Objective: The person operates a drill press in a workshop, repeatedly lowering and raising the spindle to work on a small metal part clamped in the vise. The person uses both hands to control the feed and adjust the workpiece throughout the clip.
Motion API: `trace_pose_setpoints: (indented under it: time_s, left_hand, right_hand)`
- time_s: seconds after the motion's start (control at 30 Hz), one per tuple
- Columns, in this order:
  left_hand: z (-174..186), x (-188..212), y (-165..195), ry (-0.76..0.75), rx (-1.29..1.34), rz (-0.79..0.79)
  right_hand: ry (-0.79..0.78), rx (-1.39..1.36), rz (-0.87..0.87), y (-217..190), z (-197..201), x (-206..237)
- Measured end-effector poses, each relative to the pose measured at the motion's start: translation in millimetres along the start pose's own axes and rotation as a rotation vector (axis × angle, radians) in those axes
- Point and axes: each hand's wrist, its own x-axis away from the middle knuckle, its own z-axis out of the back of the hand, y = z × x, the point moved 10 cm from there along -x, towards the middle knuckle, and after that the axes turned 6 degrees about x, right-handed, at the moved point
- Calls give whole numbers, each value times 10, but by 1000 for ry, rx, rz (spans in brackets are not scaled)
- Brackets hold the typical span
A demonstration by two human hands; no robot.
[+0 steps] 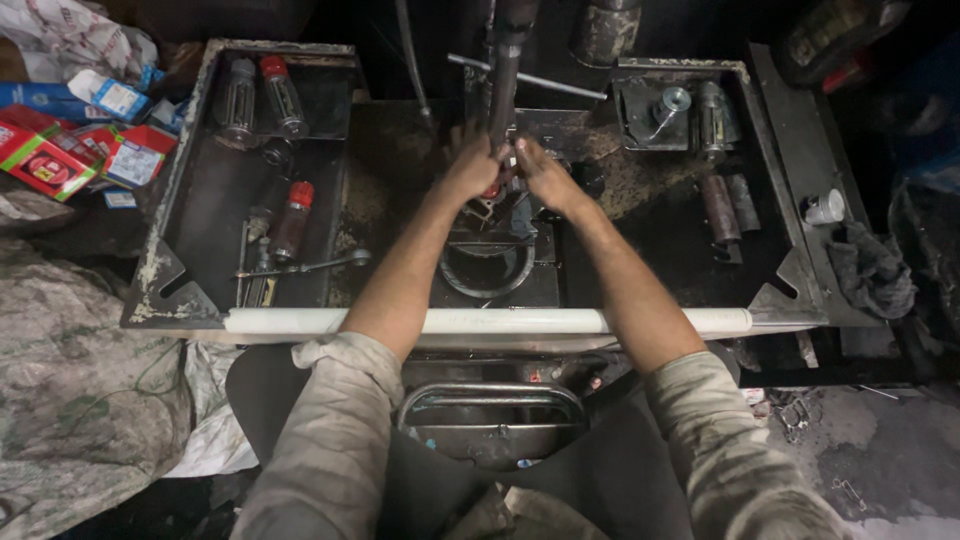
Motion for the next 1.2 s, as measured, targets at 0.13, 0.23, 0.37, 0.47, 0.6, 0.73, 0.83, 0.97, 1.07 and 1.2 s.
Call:
trace_pose_setpoints:
  time_s: [0.13,0.23,0.37,0.47,0.6,0.73,0.83,0.97,1.07,1.2]
  left_hand:
    - [-88,61,-179,-130,-92,92]
    - [-97,85,-253,-155,-126,127]
    - [-115,72,-228,-164,-108,99]
    - [-70,57,-165,-115,-102,63]
    - [37,47,-44,18,-42,-8]
    - [188,53,104,168,73,-99]
    - [186,39,84,156,175,-36]
    - [332,64,207,260,65,-151]
    - [362,81,234,264,49,-233]
    - [341,129,288,257,-30,-364]
  right_hand:
    - [-101,42,-111,171,-130,-10]
    - [-68,97,-48,137,-108,-27]
    - [-10,78,-60,142,-41,-32]
    - [21,11,-16,55,-2,-23]
    - [133,-31,20,-82,130,26]
    - [105,-30,-29,-72,127,47]
    - [118,-20,-3,-42,140,15]
    - [189,60,91,-50,175,-40]
    - [177,81,39,2,166,-38]
    - [38,-35,1,-10,47,-9]
